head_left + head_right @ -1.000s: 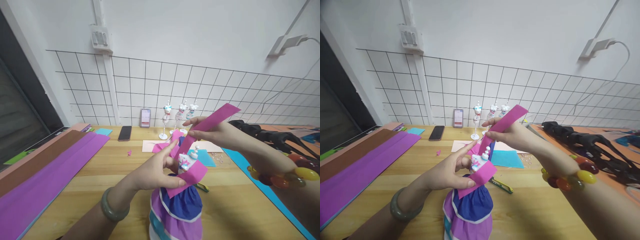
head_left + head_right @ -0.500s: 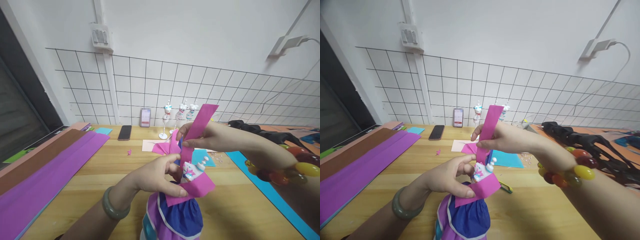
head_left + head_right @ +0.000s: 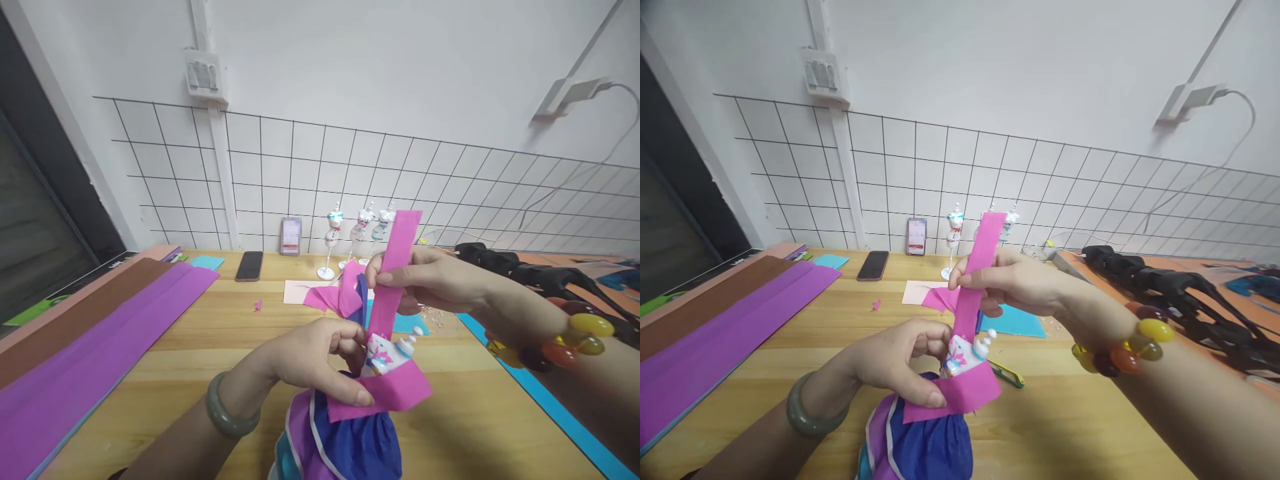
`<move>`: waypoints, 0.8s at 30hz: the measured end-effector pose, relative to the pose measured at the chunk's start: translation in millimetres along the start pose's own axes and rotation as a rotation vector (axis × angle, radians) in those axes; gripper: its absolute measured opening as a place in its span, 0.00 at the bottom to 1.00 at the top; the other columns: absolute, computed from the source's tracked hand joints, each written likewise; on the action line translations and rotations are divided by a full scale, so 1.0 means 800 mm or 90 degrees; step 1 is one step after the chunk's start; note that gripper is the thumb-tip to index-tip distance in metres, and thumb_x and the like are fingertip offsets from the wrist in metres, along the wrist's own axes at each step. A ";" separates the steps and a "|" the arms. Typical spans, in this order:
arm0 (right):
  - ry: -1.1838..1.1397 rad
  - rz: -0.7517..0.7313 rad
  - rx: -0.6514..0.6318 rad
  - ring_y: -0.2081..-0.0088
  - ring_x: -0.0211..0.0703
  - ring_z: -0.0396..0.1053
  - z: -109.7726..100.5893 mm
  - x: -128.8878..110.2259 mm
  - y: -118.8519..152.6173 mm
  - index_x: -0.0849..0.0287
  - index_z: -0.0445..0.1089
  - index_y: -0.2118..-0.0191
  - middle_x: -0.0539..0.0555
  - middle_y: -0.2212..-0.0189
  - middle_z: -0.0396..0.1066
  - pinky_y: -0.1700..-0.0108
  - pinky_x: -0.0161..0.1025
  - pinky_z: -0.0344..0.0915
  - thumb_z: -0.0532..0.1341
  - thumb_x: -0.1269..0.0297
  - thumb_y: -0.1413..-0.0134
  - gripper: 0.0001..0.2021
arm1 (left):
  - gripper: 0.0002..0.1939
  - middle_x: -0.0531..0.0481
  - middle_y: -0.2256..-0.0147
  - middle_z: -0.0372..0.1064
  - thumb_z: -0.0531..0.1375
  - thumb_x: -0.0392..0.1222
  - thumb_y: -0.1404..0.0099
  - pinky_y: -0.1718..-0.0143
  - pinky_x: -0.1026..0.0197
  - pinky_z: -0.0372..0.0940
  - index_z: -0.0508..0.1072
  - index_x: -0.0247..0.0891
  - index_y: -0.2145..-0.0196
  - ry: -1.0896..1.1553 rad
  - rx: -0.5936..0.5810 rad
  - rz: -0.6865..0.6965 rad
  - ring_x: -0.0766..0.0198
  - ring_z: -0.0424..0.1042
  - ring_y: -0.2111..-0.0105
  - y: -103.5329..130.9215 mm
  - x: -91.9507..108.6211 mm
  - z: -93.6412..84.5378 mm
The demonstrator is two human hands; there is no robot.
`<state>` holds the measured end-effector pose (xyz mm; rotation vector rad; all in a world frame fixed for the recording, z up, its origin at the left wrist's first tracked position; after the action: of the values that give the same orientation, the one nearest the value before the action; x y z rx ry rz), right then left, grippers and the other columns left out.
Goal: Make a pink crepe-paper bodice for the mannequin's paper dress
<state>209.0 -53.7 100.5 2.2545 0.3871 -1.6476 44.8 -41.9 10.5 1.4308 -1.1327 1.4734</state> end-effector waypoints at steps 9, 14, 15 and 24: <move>-0.031 0.003 -0.187 0.74 0.35 0.68 -0.005 -0.013 0.019 0.58 0.73 0.67 0.48 0.76 0.71 0.71 0.33 0.65 0.72 0.64 0.59 0.12 | 0.24 0.48 0.60 0.69 0.68 0.35 0.51 0.51 0.53 0.61 0.72 0.39 0.54 0.005 -0.063 0.020 0.59 0.69 0.58 0.004 0.000 0.001; 0.023 0.022 -0.154 0.69 0.41 0.74 -0.016 -0.015 0.023 0.58 0.76 0.64 0.53 0.68 0.76 0.67 0.35 0.69 0.72 0.59 0.61 0.15 | 0.45 0.49 0.61 0.70 0.68 0.33 0.51 0.55 0.55 0.63 0.57 0.47 0.38 0.035 -0.057 -0.022 0.61 0.69 0.60 0.005 0.001 0.001; 0.039 0.014 -0.120 0.69 0.42 0.74 -0.021 -0.014 0.021 0.58 0.77 0.65 0.53 0.68 0.77 0.67 0.35 0.70 0.72 0.57 0.61 0.15 | 0.49 0.50 0.62 0.70 0.68 0.33 0.50 0.56 0.55 0.63 0.50 0.48 0.36 0.044 -0.048 -0.035 0.61 0.70 0.61 0.006 0.001 0.001; 0.353 -0.012 0.111 0.79 0.34 0.64 -0.038 -0.002 0.019 0.59 0.78 0.70 0.49 0.82 0.69 0.78 0.33 0.60 0.63 0.51 0.48 0.16 | 0.61 0.51 0.64 0.72 0.67 0.34 0.47 0.53 0.51 0.61 0.25 0.44 0.34 0.047 0.053 -0.055 0.61 0.70 0.60 0.004 0.009 0.007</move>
<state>240.5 -55.0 111.9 2.8326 0.4013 -1.0704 43.2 -48.8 17.2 1.4524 -0.9623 1.5143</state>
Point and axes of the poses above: each hand's wrist, its own y-axis away from the middle knuckle, its own z-axis out of the palm, x = y × z, the point moved 3 cm from there along -y, towards the middle knuckle
